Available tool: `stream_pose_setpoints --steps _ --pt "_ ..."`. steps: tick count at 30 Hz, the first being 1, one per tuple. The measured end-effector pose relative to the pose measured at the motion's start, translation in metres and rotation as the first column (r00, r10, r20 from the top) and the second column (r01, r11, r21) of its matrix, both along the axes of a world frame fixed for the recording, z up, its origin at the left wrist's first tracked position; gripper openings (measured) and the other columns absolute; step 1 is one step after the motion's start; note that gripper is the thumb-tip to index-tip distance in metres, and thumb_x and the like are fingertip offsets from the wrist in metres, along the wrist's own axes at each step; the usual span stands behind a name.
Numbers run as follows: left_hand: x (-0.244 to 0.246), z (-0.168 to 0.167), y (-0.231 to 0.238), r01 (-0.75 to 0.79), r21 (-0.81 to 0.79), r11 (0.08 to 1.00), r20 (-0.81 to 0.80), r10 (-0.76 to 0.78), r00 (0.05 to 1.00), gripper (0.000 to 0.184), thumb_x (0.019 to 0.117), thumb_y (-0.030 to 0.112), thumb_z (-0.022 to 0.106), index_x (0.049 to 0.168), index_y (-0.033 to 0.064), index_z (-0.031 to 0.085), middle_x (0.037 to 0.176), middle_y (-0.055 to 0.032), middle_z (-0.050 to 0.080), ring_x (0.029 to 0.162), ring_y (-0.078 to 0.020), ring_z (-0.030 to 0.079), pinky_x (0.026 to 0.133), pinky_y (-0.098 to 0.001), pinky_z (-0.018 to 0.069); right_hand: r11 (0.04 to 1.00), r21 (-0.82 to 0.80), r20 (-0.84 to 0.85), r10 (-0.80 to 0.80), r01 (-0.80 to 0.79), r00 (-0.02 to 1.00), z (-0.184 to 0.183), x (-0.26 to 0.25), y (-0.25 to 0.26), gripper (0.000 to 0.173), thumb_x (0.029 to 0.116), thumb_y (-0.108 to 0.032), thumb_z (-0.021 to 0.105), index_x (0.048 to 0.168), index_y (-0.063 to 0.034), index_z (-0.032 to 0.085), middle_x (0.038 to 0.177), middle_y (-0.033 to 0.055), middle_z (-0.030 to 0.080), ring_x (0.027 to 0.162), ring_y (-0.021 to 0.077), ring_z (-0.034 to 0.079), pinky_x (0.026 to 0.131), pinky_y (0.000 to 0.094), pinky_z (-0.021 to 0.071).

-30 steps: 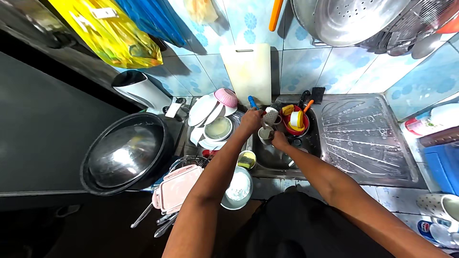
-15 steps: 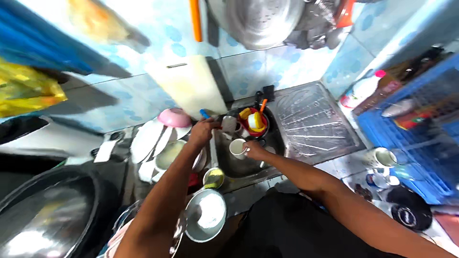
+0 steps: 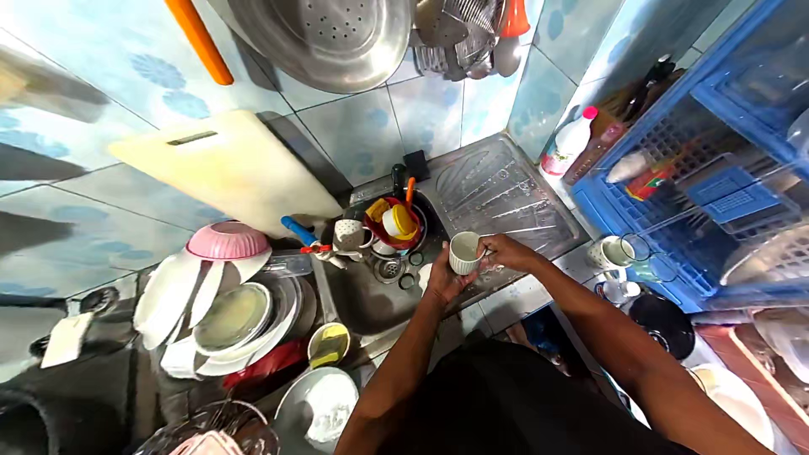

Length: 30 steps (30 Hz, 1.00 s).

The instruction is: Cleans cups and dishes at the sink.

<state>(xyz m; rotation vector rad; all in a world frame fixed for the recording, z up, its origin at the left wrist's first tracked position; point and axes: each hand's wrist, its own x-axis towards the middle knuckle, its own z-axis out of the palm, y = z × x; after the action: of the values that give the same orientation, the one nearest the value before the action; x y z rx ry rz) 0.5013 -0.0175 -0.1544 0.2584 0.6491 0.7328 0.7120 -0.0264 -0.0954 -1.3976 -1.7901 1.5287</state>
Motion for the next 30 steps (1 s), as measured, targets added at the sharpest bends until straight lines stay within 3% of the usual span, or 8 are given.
stream_pose_setpoints --steps 8,13,16,19,21,24,26,30 --pt "0.049 -0.013 0.014 -0.091 0.034 0.995 -0.012 0.092 0.996 0.050 0.1053 0.054 0.041 0.130 0.0136 0.057 0.115 -0.0172 0.068 0.094 -0.0301 0.070 0.068 -0.0432 0.0605 0.873 -0.243 -0.458 -0.488 0.424 0.743 -0.043 0.061 -0.011 0.030 0.1053 -0.020 0.047 0.127 -0.0067 0.063 0.126 0.0104 0.065 0.111 0.0255 0.064 0.090 0.0500 0.0578" --pt "0.055 -0.014 0.015 -0.041 0.035 0.999 -0.112 0.045 0.993 0.048 0.1063 0.053 0.041 0.129 0.0137 0.058 0.112 -0.0157 0.069 0.091 -0.0277 0.070 0.067 -0.0405 0.0601 0.713 -0.380 -0.287 -0.697 0.589 0.657 -0.080 0.030 0.020 0.034 0.1087 -0.022 0.045 0.138 -0.0116 0.057 0.100 0.0065 0.067 0.079 0.0136 0.061 0.069 0.0344 0.0527" --pt "0.060 -0.007 0.014 -0.022 0.043 0.999 -0.125 0.027 0.992 0.048 0.1077 0.050 0.039 0.128 0.0112 0.057 0.110 -0.0170 0.069 0.089 -0.0281 0.071 0.067 -0.0404 0.0604 0.696 -0.408 -0.278 -0.711 0.591 0.646 -0.077 0.016 0.030 0.032 0.1070 -0.019 0.047 0.130 -0.0022 0.061 0.111 0.0151 0.069 0.095 0.0205 0.066 0.085 0.0422 0.0553" --pt "0.063 -0.002 0.018 -0.014 0.053 0.998 -0.155 0.022 0.988 0.047 0.1076 0.048 0.041 0.131 0.0105 0.056 0.110 -0.0177 0.069 0.087 -0.0278 0.070 0.065 -0.0390 0.0601 0.712 -0.294 -0.220 -0.699 0.637 0.680 -0.088 0.016 0.051 0.053 0.1089 -0.043 0.045 0.117 0.0057 0.065 0.106 0.0210 0.069 0.095 0.0261 0.068 0.088 0.0465 0.0573" --pt "0.064 0.001 0.021 -0.022 0.043 0.999 -0.175 0.029 0.984 0.046 0.1080 0.047 0.041 0.132 0.0113 0.055 0.111 -0.0172 0.068 0.088 -0.0274 0.070 0.066 -0.0394 0.0604 0.715 -0.055 -0.058 -0.699 0.697 0.713 -0.097 0.021 0.065 0.054 0.1113 -0.037 0.042 0.106 0.0108 0.066 0.099 0.0268 0.067 0.093 0.0347 0.066 0.089 0.0523 0.0530" --pt "0.064 0.001 0.024 -0.044 0.033 0.999 -0.165 0.049 0.985 0.046 0.1074 0.048 0.042 0.130 0.0102 0.056 0.109 -0.0182 0.069 0.086 -0.0280 0.071 0.064 -0.0399 0.0607 0.806 0.287 0.232 -0.583 0.518 0.778 -0.090 0.037 0.050 0.026 0.1074 -0.014 0.050 0.126 0.0022 0.060 0.113 0.0280 0.068 0.105 0.0444 0.069 0.093 0.0605 0.0543" --pt "0.063 -0.003 0.025 -0.047 0.030 0.998 -0.149 0.051 0.987 0.048 0.1077 0.049 0.040 0.131 0.0101 0.056 0.110 -0.0190 0.069 0.087 -0.0289 0.071 0.064 -0.0406 0.0608 0.816 0.405 0.294 -0.544 0.413 0.786 -0.087 0.048 0.031 0.040 0.0900 0.005 0.066 0.130 -0.0012 0.061 0.126 0.0264 0.063 0.113 0.0449 0.065 0.095 0.0613 0.0548" --pt "0.063 -0.006 0.026 -0.057 0.009 0.998 -0.146 0.058 0.988 0.052 0.1076 0.052 0.036 0.131 0.0100 0.055 0.110 -0.0204 0.069 0.087 -0.0314 0.071 0.063 -0.0417 0.0605 0.783 0.550 0.472 -0.579 0.291 0.665 -0.103 0.076 0.006 0.039 0.0946 -0.012 0.065 0.133 -0.0076 0.065 0.146 0.0212 0.054 0.137 0.0410 0.049 0.112 0.0586 0.0427"
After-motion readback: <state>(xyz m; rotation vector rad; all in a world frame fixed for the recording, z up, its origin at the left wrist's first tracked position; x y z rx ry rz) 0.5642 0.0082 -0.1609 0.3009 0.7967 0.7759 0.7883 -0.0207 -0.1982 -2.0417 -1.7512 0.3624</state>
